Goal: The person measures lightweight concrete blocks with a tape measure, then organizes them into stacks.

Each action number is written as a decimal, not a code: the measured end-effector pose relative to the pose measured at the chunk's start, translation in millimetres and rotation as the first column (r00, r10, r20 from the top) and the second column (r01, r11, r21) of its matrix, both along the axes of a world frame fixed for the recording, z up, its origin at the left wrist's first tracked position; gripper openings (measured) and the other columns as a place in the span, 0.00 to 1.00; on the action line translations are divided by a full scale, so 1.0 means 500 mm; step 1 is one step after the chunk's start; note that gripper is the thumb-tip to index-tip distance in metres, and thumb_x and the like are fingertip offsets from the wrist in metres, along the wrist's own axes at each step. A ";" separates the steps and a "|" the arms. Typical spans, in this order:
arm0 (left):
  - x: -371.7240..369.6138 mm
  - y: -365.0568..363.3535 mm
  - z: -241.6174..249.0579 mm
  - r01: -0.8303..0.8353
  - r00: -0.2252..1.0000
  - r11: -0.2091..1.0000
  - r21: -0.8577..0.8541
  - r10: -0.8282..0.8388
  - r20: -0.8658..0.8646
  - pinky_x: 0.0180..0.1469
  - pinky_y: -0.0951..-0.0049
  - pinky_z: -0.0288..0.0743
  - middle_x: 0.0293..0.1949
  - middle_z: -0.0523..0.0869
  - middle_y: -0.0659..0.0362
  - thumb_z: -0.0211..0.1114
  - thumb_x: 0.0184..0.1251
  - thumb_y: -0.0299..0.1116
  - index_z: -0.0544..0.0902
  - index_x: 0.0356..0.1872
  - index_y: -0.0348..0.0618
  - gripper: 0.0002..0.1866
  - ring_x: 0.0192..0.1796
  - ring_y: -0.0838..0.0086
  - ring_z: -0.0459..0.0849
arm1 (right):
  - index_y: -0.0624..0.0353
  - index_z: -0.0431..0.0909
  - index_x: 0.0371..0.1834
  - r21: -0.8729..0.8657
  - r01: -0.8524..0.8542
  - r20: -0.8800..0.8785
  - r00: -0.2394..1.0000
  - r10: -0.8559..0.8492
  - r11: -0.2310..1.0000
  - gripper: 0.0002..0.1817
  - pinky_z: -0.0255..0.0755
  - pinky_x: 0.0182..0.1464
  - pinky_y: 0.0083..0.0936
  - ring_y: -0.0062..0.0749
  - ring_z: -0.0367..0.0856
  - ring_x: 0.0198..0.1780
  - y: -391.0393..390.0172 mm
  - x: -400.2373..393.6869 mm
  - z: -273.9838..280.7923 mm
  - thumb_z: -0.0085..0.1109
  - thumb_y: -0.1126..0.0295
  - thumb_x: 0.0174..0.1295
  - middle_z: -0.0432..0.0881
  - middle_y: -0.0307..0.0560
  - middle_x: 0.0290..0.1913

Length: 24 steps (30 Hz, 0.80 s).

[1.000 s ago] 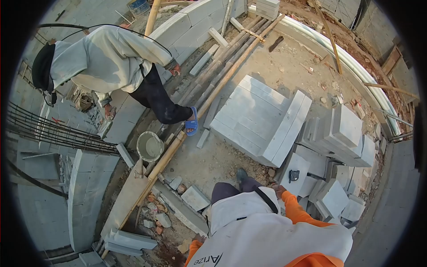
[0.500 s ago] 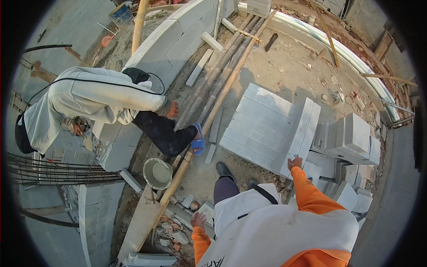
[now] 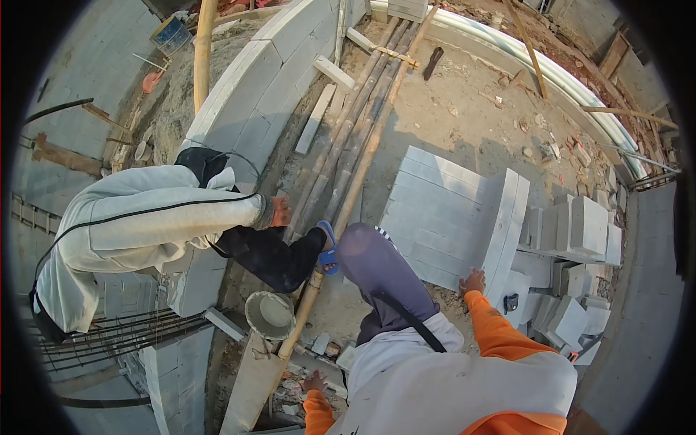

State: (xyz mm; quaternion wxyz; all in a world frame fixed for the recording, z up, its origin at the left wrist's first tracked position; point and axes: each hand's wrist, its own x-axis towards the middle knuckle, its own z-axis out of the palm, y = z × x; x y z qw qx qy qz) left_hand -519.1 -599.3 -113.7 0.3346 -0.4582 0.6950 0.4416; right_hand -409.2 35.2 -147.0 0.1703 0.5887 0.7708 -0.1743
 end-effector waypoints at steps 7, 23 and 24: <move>-0.060 0.062 0.026 0.433 0.901 0.871 -0.231 -0.415 0.124 0.47 0.51 0.78 0.52 0.86 0.50 0.58 0.72 0.44 0.79 0.59 0.45 0.20 0.53 0.55 0.85 | 0.54 0.68 0.67 -0.100 -0.053 -0.072 0.996 0.046 0.994 0.32 0.63 0.68 0.47 0.53 0.64 0.69 -0.003 -0.226 -0.024 0.61 0.56 0.60 0.65 0.56 0.64; -0.956 0.773 0.083 0.434 0.897 0.837 -0.333 -0.435 0.076 0.41 0.54 0.82 0.46 0.87 0.50 0.61 0.68 0.47 0.80 0.54 0.39 0.23 0.44 0.57 0.87 | 0.57 0.68 0.66 -0.339 0.163 0.085 0.986 -0.142 0.927 0.31 0.65 0.65 0.52 0.55 0.68 0.66 0.589 -0.830 -0.224 0.58 0.52 0.64 0.66 0.58 0.63; -0.966 0.822 0.102 0.453 0.890 0.824 -0.342 -0.440 0.119 0.40 0.54 0.82 0.46 0.88 0.50 0.61 0.68 0.47 0.81 0.54 0.38 0.23 0.44 0.58 0.88 | 0.58 0.71 0.64 -0.328 0.241 0.131 0.969 -0.209 0.913 0.30 0.65 0.65 0.50 0.55 0.69 0.65 0.635 -0.876 -0.226 0.58 0.52 0.64 0.68 0.58 0.62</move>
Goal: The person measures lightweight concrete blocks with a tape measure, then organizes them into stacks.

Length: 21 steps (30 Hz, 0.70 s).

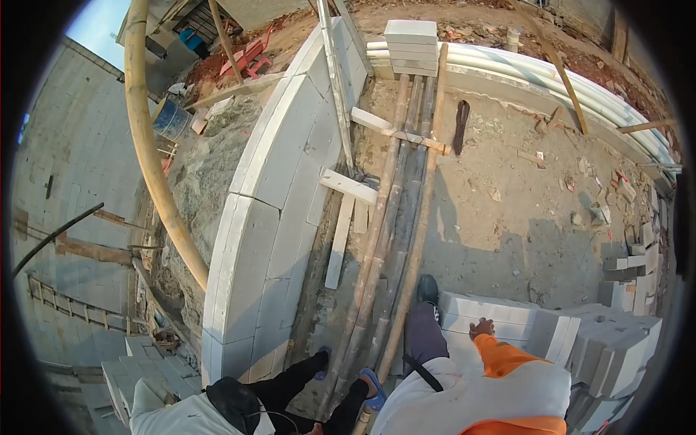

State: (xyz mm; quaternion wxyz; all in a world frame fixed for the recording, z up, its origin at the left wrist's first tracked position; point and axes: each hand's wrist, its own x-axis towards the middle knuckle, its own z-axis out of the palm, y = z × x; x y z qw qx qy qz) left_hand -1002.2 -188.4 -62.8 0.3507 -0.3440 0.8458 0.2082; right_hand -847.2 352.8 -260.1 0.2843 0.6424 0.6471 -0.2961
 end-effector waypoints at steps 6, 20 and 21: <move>-0.076 0.201 0.066 0.076 0.991 0.991 -0.106 -0.063 0.116 0.38 0.56 0.83 0.43 0.88 0.49 0.62 0.67 0.48 0.81 0.52 0.36 0.24 0.41 0.58 0.89 | 0.53 0.77 0.58 -0.040 0.172 -0.062 0.983 -0.175 0.984 0.28 0.70 0.63 0.46 0.55 0.76 0.61 0.132 -0.104 0.033 0.65 0.51 0.58 0.76 0.58 0.58; -0.513 0.575 -0.051 0.424 0.895 0.897 -0.126 -0.394 0.208 0.32 0.59 0.86 0.38 0.89 0.49 0.64 0.63 0.50 0.83 0.49 0.31 0.27 0.33 0.61 0.91 | 0.62 0.83 0.42 0.009 0.141 -0.300 0.945 -0.132 0.990 0.22 0.77 0.50 0.41 0.53 0.85 0.47 0.330 -0.139 0.086 0.58 0.51 0.62 0.86 0.58 0.42; -0.554 0.614 -0.063 0.446 0.885 0.887 -0.118 -0.417 0.208 0.32 0.59 0.86 0.38 0.89 0.49 0.65 0.63 0.50 0.83 0.48 0.30 0.28 0.33 0.61 0.91 | 0.62 0.83 0.41 0.046 0.214 -0.374 0.909 -0.182 0.976 0.22 0.78 0.48 0.40 0.53 0.86 0.45 0.361 -0.155 0.090 0.58 0.51 0.62 0.87 0.57 0.40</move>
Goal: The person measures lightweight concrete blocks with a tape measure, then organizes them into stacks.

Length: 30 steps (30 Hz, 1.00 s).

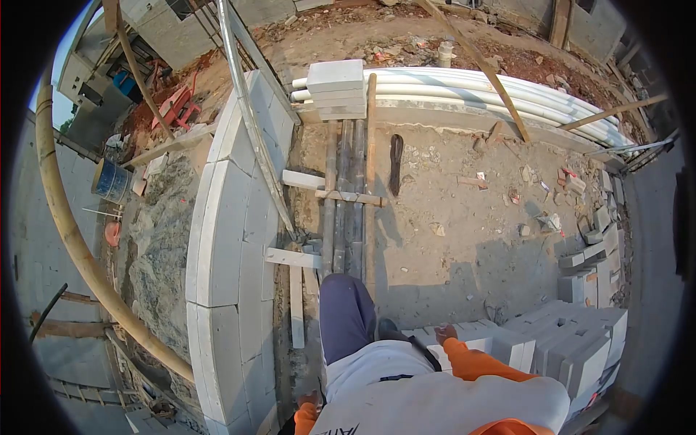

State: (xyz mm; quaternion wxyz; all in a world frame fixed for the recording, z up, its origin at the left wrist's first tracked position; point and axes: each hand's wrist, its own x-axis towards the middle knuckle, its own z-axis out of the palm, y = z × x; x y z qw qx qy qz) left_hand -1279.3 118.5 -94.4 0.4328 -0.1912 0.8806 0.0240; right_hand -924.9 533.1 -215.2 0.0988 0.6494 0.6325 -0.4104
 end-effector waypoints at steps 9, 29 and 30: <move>-0.371 0.467 -0.223 0.283 0.959 0.945 0.162 -0.282 -0.029 0.47 0.55 0.82 0.43 0.89 0.45 0.63 0.65 0.52 0.83 0.52 0.35 0.28 0.44 0.51 0.89 | 0.64 0.84 0.48 0.093 0.243 -0.110 0.966 -0.233 0.966 0.27 0.79 0.49 0.37 0.48 0.87 0.45 0.236 -0.091 -0.016 0.62 0.49 0.59 0.88 0.59 0.43; -0.642 1.529 -0.189 -0.062 0.951 0.583 0.810 0.281 -0.129 0.48 0.67 0.79 0.44 0.89 0.53 0.65 0.66 0.46 0.84 0.50 0.38 0.21 0.45 0.69 0.87 | 0.67 0.68 0.63 0.105 0.056 -0.463 0.886 -0.001 0.993 0.30 0.80 0.36 0.28 0.35 0.86 0.34 1.639 -0.672 0.048 0.65 0.58 0.64 0.85 0.53 0.38; -0.632 1.549 -0.217 -0.035 0.933 0.552 0.833 0.317 -0.170 0.44 0.69 0.80 0.43 0.89 0.55 0.64 0.68 0.43 0.83 0.50 0.37 0.20 0.42 0.74 0.86 | 0.66 0.66 0.65 0.179 -0.037 -0.492 0.862 0.122 0.983 0.32 0.80 0.38 0.27 0.36 0.86 0.35 1.695 -0.774 0.094 0.64 0.57 0.65 0.84 0.53 0.40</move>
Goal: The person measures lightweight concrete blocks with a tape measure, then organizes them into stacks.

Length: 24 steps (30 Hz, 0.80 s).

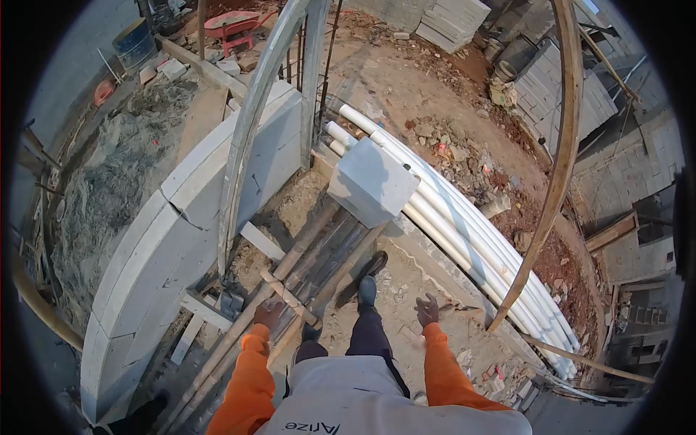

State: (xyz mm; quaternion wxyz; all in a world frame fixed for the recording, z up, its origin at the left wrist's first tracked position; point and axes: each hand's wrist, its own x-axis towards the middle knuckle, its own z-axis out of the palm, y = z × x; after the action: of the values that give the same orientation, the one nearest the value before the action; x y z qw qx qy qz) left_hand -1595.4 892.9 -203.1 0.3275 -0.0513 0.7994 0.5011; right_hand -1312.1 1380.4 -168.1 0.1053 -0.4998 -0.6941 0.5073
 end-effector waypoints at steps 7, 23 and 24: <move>-0.043 0.447 0.049 0.105 0.994 0.993 0.058 -0.103 -0.031 0.69 0.63 0.66 0.67 0.75 0.45 0.59 0.64 0.66 0.68 0.72 0.46 0.43 0.68 0.52 0.73 | 0.64 0.70 0.63 0.643 -0.418 0.141 0.888 0.438 0.642 0.31 0.71 0.57 0.41 0.53 0.77 0.53 0.398 -0.675 0.095 0.58 0.50 0.68 0.77 0.64 0.51; -0.318 1.073 0.030 -0.763 0.646 0.574 0.299 0.656 0.390 0.76 0.60 0.52 0.73 0.58 0.31 0.38 0.70 0.72 0.52 0.71 0.18 0.55 0.76 0.47 0.57 | 0.66 0.77 0.58 0.249 -0.655 0.286 0.753 0.592 0.713 0.35 0.70 0.56 0.38 0.59 0.80 0.52 0.474 -1.041 -0.057 0.47 0.40 0.70 0.82 0.67 0.49; -0.304 1.073 0.031 -0.761 0.648 0.573 0.303 0.658 0.384 0.76 0.59 0.52 0.72 0.57 0.30 0.39 0.70 0.72 0.52 0.70 0.17 0.55 0.76 0.46 0.58 | 0.66 0.77 0.57 0.315 -0.682 0.269 0.731 0.626 0.661 0.34 0.70 0.55 0.39 0.58 0.80 0.50 0.462 -1.033 -0.054 0.48 0.41 0.70 0.82 0.66 0.49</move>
State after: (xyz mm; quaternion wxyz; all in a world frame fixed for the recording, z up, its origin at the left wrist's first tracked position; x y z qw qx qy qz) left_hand -1747.4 1429.2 -187.6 0.1891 -0.3514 0.5318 0.7470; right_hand -1828.5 1611.2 -195.0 -0.0345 -0.2181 -0.9195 0.3251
